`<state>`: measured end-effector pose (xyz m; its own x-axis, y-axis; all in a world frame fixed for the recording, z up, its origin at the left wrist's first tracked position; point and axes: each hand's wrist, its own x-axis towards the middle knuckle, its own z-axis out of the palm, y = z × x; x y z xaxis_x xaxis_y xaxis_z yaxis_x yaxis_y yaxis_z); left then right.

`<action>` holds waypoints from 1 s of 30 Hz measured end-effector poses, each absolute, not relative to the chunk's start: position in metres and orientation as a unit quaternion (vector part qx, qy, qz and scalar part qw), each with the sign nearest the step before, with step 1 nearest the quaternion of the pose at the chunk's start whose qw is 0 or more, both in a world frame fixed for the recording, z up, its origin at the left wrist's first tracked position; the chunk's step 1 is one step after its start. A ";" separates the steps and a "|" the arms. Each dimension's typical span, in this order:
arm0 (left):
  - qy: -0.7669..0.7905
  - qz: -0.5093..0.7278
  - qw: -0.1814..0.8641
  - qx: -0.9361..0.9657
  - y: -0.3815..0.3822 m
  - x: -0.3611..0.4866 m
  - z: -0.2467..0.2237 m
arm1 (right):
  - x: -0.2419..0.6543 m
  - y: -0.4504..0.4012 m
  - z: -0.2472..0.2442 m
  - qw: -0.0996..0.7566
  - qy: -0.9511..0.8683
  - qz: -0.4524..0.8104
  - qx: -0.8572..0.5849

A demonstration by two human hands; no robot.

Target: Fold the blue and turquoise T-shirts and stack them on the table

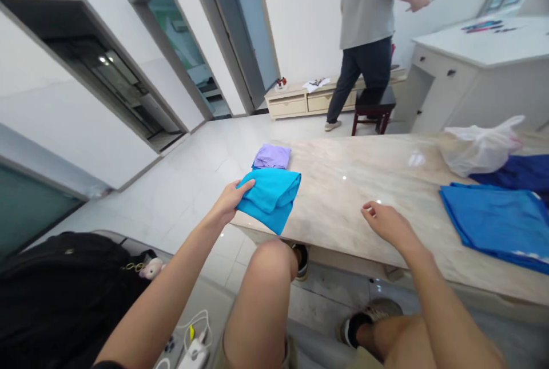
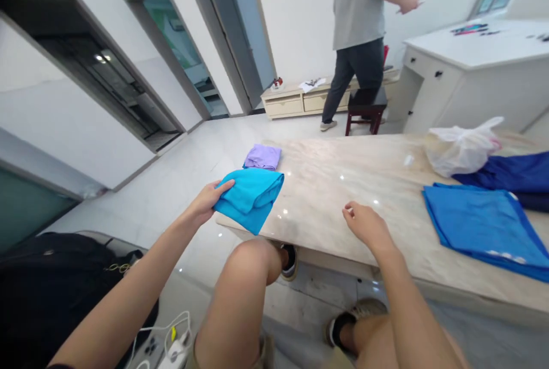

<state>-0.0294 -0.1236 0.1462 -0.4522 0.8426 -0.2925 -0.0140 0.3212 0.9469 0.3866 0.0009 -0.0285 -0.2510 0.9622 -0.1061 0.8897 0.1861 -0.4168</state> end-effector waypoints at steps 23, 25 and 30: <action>0.712 0.544 0.336 0.289 0.034 -0.116 0.111 | 0.401 0.019 -0.071 0.031 -0.780 0.256 -0.571; 0.741 0.514 0.317 0.293 0.032 -0.105 0.086 | 0.401 0.021 -0.073 0.027 -0.784 0.277 -0.554; 0.751 0.430 0.353 0.357 -0.082 -0.050 0.025 | 0.392 0.028 -0.077 0.042 -0.786 0.302 -0.537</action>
